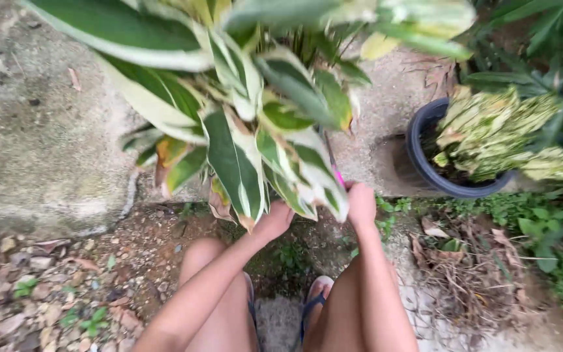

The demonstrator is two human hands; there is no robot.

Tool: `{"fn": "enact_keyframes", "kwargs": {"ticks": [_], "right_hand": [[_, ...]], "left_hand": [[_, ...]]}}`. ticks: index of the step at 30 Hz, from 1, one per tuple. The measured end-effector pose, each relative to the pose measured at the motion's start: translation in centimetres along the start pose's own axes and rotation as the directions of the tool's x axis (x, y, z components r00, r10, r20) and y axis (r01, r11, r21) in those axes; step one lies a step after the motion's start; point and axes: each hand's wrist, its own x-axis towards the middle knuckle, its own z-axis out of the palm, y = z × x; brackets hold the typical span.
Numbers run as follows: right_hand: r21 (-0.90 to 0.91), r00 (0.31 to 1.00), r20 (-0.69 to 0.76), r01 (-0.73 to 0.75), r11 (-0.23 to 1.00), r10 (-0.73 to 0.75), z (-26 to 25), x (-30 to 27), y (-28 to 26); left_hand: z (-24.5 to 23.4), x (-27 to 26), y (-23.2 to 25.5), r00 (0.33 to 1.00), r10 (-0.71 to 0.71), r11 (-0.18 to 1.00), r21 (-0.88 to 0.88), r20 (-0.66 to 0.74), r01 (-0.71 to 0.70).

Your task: Trim dead leaves and stems from a potted plant using scissors.

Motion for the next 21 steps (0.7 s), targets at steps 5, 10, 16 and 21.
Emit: {"fn": "enact_keyframes", "kwargs": {"ticks": [5,10,16,21], "right_hand": [[0.024,0.993,-0.061,0.099,0.995,-0.098,1.4,-0.9,-1.8],[-0.035,0.989,-0.071,0.127,0.991,-0.129,-0.8,-3.7,-2.1],[-0.122,0.963,0.102,0.259,0.958,-0.248,-2.1,-5.8,-3.9],[-0.145,0.975,0.089,0.216,0.966,-0.205,-3.2,-7.1,-4.0]], "left_hand": [[-6.3,-0.9,6.7,0.996,0.085,0.978,0.189,0.034,-0.090],[-10.7,4.0,2.5,0.996,-0.088,0.963,0.254,-0.022,0.091],[-19.7,3.8,4.0,0.940,0.176,0.942,0.326,-0.292,-0.075],[-14.7,5.9,-0.5,0.761,0.386,0.899,0.027,-0.521,-0.437]]}}
